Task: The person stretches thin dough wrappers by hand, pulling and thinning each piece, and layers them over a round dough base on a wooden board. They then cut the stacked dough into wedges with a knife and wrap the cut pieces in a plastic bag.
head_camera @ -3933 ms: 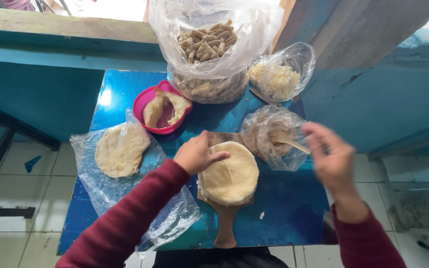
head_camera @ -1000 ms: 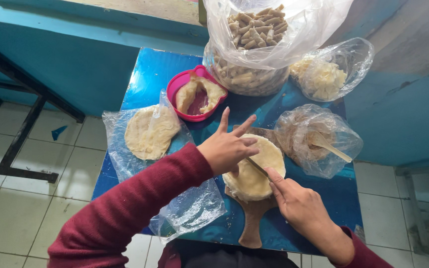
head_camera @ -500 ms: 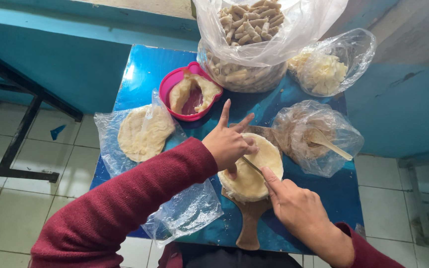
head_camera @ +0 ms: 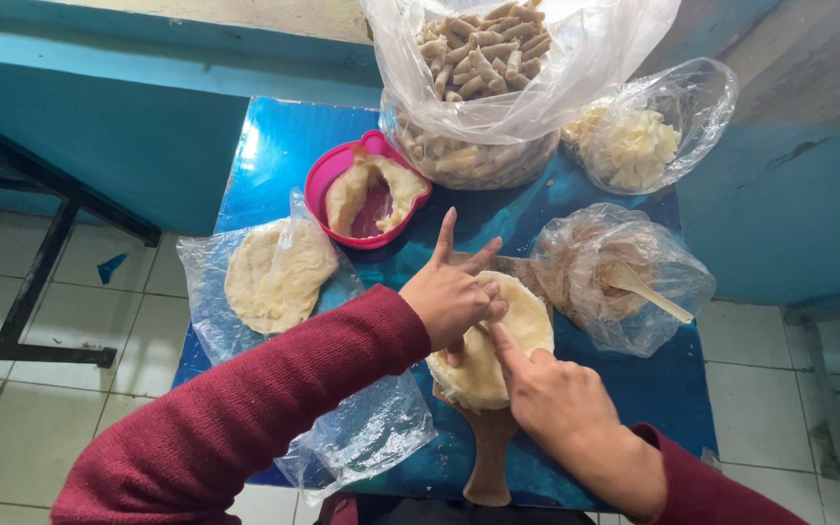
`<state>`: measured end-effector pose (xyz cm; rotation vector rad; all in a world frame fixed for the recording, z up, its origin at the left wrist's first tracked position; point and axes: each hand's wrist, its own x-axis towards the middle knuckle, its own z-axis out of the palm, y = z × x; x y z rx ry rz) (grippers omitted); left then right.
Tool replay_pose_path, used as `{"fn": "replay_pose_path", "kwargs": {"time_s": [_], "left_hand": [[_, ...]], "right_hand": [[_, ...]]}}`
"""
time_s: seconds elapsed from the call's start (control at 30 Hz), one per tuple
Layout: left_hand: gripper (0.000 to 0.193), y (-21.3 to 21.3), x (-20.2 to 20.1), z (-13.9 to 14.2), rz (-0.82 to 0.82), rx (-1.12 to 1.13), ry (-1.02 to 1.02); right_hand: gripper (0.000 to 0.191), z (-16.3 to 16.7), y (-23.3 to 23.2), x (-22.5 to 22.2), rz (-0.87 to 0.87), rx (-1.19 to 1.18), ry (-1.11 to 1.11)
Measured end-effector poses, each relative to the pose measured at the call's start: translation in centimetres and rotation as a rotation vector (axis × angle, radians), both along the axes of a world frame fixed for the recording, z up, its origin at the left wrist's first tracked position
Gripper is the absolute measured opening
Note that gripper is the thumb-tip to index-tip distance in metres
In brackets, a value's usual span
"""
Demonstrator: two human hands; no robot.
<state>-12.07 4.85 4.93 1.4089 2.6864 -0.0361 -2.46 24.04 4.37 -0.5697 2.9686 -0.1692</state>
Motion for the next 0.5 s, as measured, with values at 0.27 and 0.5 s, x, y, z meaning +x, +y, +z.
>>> {"fn": "replay_pose_path", "kwargs": {"time_s": [0.27,0.5], "left_hand": [[0.092,0.2,1.5,0.2,0.069,-0.097,0.083],[0.078,-0.5,0.9,-0.7,0.040,-0.035,0.116]], "right_hand": [[0.046,0.9,0.7,1.5,0.004,-0.092,0.034],[0.059,0.8,0.9,2.3,-0.011,0.063,0.014]]}}
